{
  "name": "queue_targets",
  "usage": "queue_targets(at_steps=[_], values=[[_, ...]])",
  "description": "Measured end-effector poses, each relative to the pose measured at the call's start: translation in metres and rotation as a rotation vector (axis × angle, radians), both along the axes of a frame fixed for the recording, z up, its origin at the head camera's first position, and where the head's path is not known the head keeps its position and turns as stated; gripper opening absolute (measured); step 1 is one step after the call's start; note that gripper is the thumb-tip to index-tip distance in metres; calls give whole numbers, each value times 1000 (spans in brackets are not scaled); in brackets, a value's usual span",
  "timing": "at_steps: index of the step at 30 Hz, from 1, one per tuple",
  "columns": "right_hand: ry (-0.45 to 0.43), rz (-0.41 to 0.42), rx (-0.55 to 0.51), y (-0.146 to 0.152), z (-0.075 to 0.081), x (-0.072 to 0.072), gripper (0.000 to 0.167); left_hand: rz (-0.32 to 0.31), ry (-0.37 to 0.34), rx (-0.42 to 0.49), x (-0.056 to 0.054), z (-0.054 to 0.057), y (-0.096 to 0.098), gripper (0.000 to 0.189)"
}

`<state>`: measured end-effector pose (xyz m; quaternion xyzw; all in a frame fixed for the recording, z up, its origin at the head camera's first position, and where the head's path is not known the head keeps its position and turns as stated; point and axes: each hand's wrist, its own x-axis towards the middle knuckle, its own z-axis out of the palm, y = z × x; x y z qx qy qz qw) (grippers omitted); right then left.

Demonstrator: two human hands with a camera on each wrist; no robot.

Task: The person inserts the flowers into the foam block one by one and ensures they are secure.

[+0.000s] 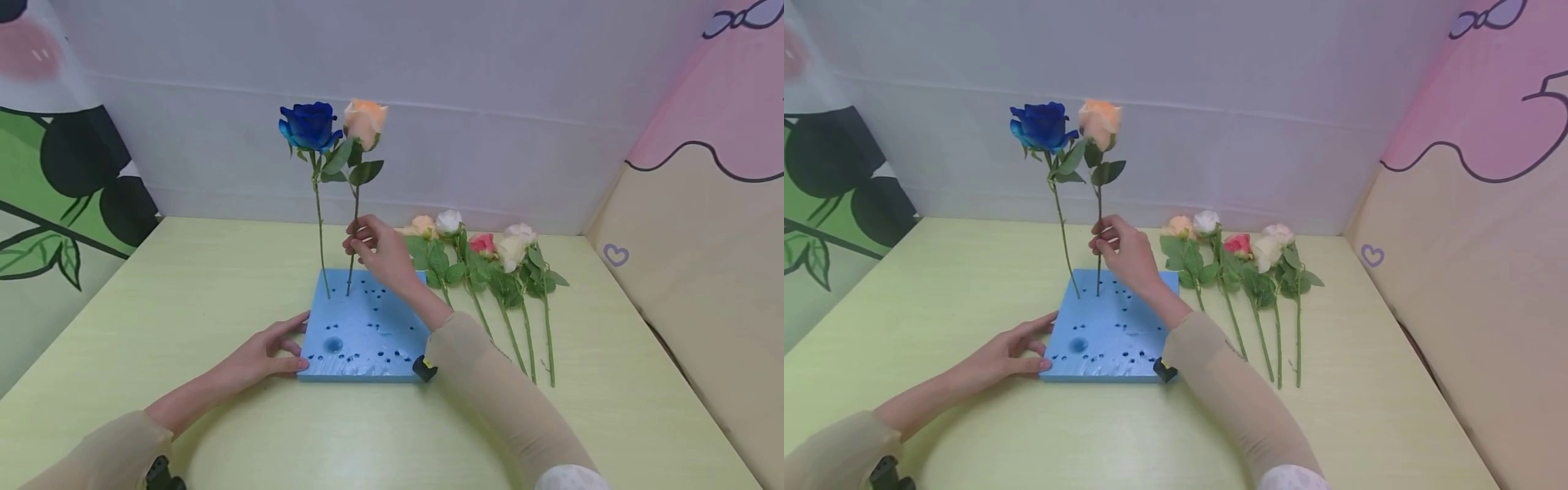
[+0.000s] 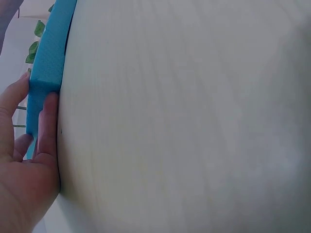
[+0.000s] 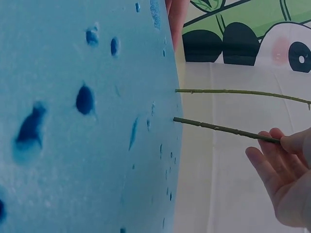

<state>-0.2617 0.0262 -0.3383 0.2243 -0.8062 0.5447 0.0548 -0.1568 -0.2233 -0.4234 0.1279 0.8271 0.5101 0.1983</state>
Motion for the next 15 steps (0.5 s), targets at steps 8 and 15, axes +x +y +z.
queue_targets(at_steps=[8,15], values=[[7,20,81,-3,2,0,10,7,0,1,0,2,1,89],[-15,26,116,-3,0,3,11,10,0,-1,1,3,1,89]])
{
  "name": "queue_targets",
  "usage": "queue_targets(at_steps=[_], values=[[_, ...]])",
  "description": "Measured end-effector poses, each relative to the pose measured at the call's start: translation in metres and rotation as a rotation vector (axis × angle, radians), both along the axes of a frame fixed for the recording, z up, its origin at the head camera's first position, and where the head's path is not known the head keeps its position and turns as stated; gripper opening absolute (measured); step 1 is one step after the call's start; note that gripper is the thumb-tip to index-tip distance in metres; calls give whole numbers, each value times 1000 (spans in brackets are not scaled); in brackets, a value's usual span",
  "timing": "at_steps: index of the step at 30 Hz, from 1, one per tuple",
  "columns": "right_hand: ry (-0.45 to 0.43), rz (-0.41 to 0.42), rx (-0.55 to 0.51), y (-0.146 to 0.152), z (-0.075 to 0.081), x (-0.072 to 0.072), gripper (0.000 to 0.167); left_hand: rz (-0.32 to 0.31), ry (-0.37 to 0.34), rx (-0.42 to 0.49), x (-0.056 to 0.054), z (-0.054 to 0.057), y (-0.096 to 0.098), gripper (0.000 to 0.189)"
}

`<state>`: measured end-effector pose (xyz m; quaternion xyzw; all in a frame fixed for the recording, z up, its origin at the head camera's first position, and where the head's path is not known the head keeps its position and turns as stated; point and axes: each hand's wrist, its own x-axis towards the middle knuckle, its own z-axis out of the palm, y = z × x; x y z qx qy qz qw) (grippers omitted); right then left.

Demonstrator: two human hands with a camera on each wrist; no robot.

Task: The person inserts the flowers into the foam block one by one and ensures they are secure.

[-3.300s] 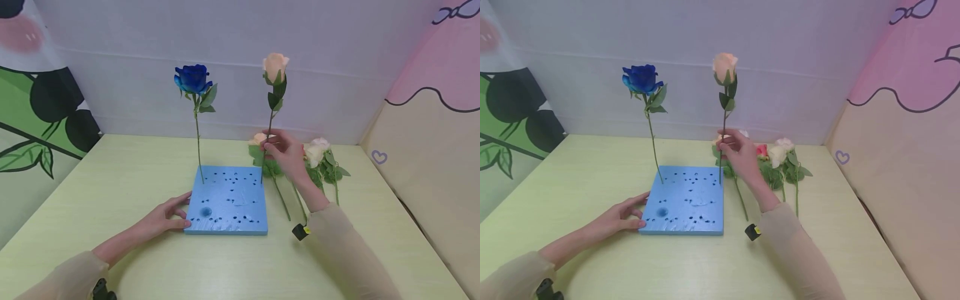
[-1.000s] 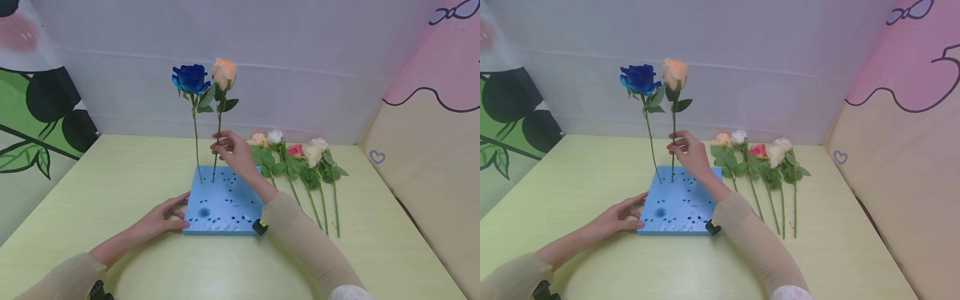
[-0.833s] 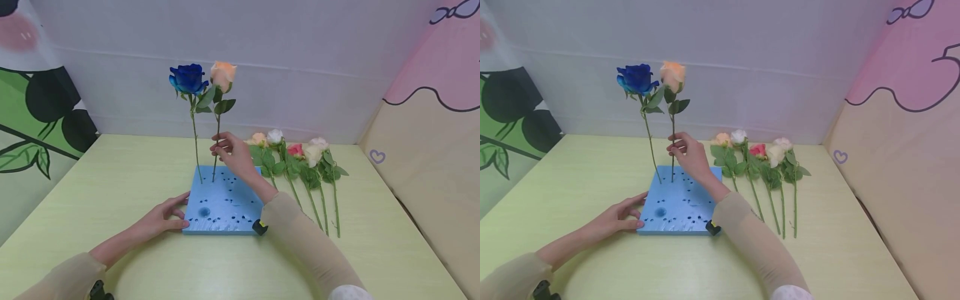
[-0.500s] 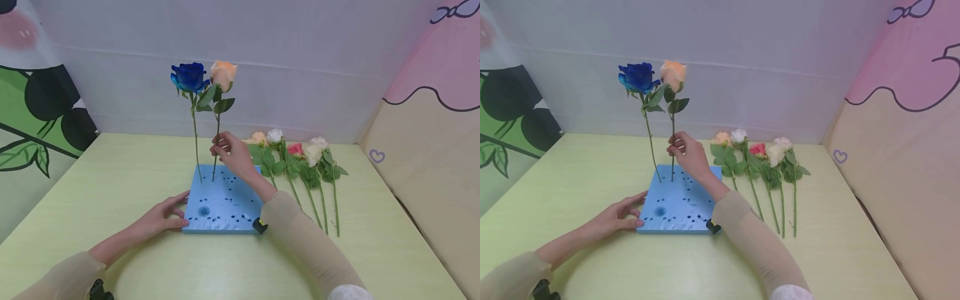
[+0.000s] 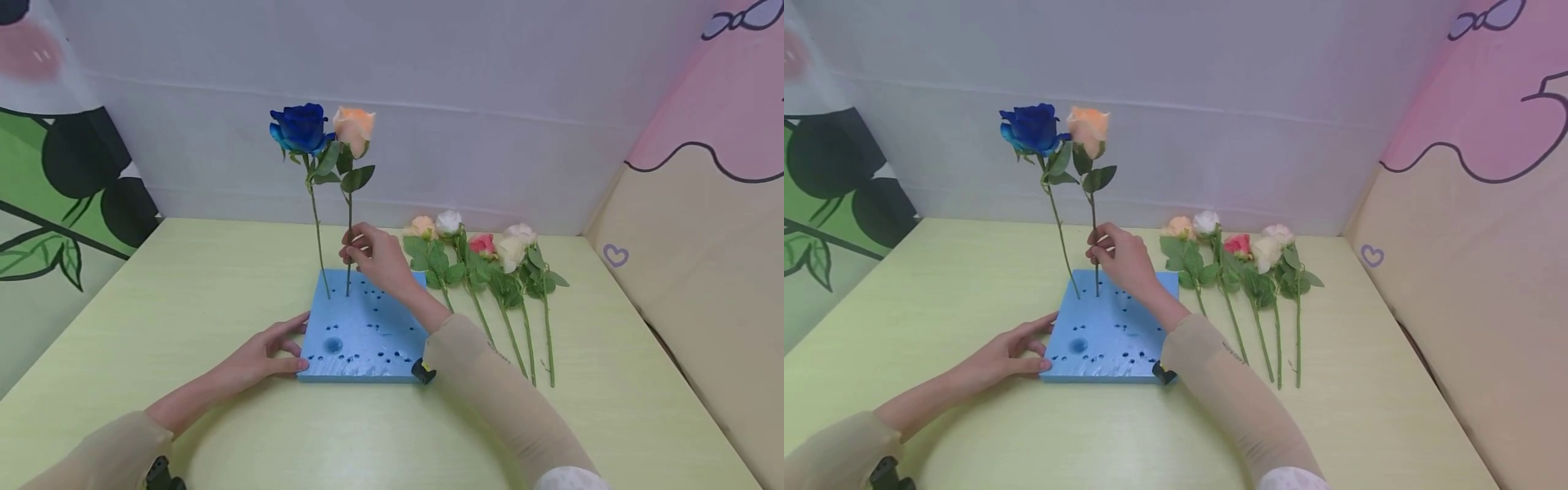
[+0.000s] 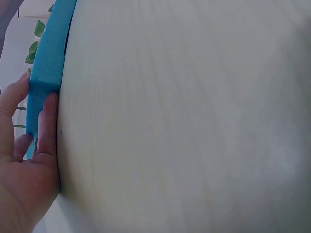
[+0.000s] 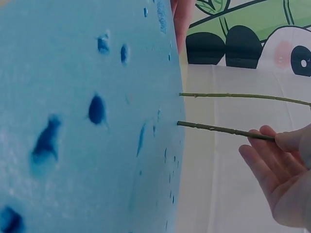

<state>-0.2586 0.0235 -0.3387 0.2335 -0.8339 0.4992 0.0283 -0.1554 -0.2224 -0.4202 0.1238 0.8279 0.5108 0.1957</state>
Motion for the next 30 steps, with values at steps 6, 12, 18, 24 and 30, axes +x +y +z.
queue_targets(at_steps=[6,12,18,24,30], values=[[-1,-1,14,1,0,1,12,6,1,-8,0,0,0,89],[-29,6,24,2,0,2,13,5,-6,4,0,-3,0,88],[-43,9,14,2,-2,2,12,17,-24,6,0,-4,1,88],[-43,5,8,3,-4,3,9,16,-16,-2,0,-4,1,88],[-42,9,8,3,-6,3,6,12,-13,0,1,-3,1,88]])
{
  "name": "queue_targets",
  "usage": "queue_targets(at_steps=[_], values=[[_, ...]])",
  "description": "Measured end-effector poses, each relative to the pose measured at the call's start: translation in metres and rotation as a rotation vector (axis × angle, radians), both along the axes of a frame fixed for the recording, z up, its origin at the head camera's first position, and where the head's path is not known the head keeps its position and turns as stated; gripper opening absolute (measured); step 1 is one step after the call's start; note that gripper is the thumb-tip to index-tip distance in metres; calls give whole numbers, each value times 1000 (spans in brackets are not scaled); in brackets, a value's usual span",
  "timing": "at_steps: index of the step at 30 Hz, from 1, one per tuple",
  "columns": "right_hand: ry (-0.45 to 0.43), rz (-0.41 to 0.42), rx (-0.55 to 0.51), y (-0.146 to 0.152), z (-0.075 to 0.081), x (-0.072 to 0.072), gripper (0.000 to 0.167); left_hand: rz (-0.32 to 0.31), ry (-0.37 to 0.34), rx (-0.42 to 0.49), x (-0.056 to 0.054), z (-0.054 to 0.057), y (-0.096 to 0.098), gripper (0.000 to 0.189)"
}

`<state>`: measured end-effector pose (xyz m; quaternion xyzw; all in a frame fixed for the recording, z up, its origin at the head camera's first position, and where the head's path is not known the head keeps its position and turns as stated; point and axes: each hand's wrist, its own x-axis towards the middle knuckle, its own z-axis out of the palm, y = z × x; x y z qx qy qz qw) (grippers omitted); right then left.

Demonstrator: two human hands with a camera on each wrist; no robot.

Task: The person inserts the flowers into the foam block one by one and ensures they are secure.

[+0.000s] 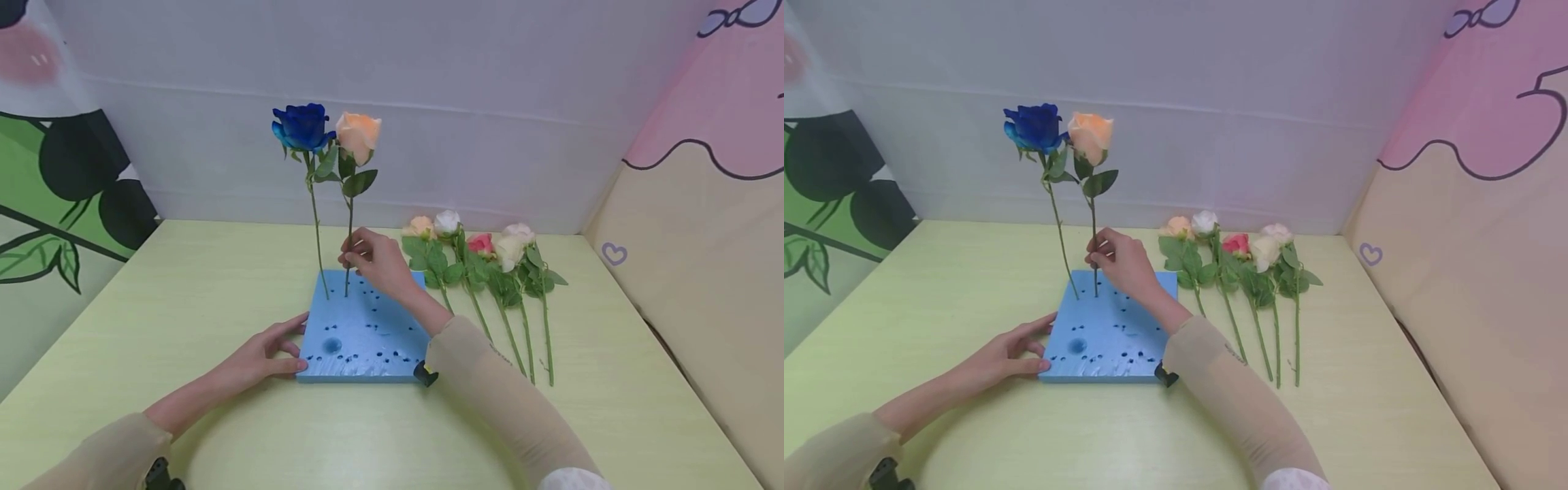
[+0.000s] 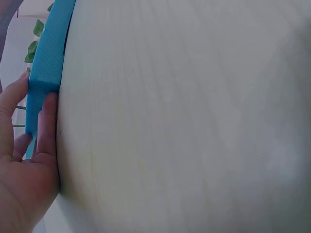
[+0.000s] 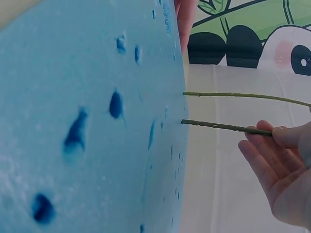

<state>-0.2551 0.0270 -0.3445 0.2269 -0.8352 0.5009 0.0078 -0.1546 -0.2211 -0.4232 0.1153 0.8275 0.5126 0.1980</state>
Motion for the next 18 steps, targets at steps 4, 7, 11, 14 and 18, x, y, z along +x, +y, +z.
queue_targets(at_steps=[4,7,11,14,18], values=[[-4,11,0,0,1,0,6,1,-7,-2,-1,1,0,88],[-7,27,3,0,1,1,7,2,-4,-4,-1,1,0,88],[-15,38,2,0,2,2,8,-7,2,3,-1,1,-1,88],[-15,38,3,1,2,2,9,-11,3,5,-1,0,-1,88],[-2,39,1,1,2,1,10,-8,10,3,-1,0,-1,88]])
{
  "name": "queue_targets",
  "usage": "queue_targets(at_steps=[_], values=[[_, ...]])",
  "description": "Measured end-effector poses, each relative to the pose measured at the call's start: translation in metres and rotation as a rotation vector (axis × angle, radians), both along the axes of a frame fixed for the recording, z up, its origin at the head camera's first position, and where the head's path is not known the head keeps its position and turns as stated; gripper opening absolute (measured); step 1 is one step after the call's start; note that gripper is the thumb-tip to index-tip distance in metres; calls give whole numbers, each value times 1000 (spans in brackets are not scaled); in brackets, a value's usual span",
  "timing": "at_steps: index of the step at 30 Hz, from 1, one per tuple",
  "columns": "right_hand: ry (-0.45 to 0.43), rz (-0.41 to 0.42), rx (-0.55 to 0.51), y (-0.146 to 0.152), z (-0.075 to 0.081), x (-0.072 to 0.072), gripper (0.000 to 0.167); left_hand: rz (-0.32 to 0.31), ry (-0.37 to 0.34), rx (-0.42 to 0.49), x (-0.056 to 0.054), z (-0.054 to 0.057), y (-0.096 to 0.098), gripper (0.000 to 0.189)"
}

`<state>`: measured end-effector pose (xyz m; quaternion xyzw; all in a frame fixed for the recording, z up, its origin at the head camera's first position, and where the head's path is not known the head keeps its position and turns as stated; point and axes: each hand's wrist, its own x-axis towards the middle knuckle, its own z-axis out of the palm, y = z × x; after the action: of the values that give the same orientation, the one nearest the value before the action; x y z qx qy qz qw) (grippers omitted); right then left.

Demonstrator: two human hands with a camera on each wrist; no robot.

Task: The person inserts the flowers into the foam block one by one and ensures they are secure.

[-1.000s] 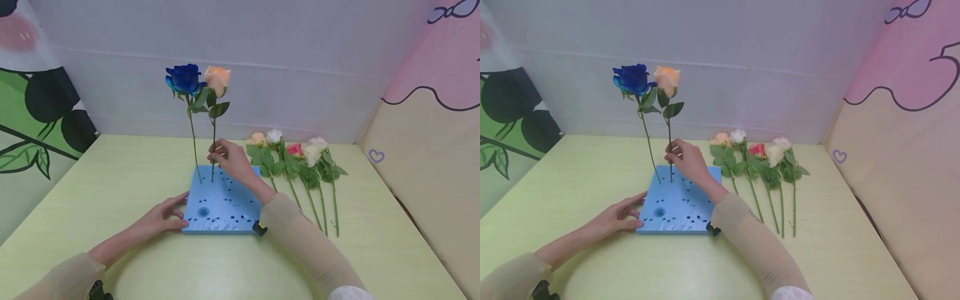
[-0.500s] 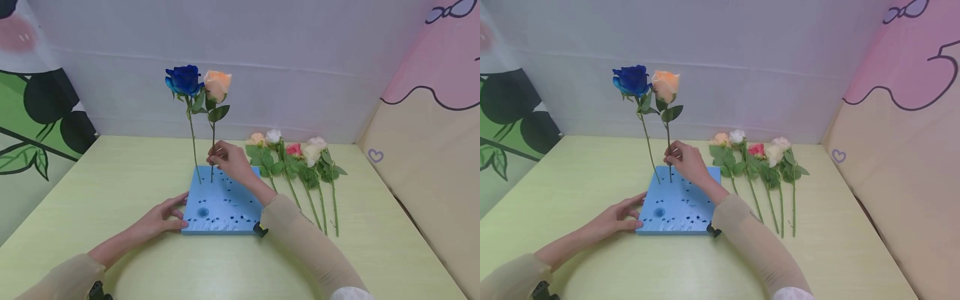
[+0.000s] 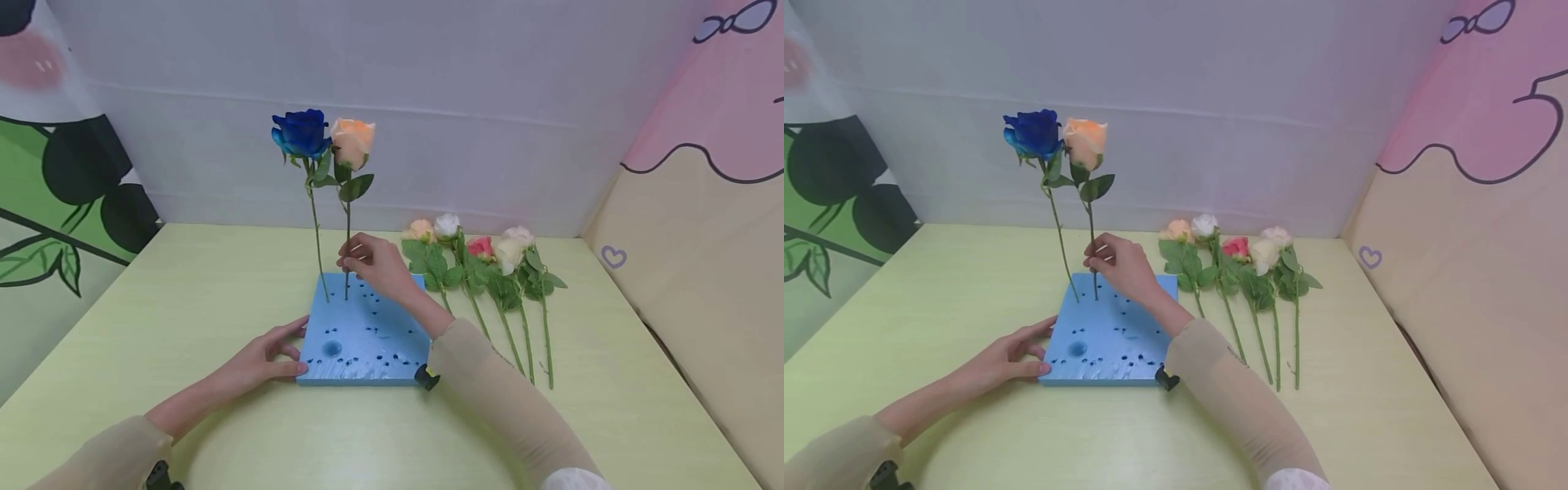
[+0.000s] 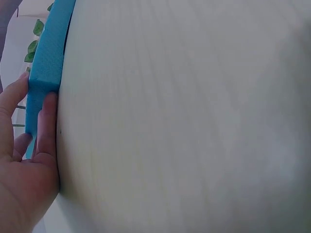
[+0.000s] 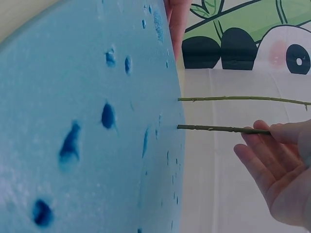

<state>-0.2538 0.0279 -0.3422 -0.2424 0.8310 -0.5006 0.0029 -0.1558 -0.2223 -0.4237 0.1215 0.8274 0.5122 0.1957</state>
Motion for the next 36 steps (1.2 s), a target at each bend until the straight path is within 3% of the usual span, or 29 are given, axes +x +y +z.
queue_targets(at_steps=[28,36], values=[[18,23,7,-1,-3,-1,14,6,5,-28,3,1,2,87],[50,-8,36,3,-1,1,25,1,15,-13,2,1,0,88]])
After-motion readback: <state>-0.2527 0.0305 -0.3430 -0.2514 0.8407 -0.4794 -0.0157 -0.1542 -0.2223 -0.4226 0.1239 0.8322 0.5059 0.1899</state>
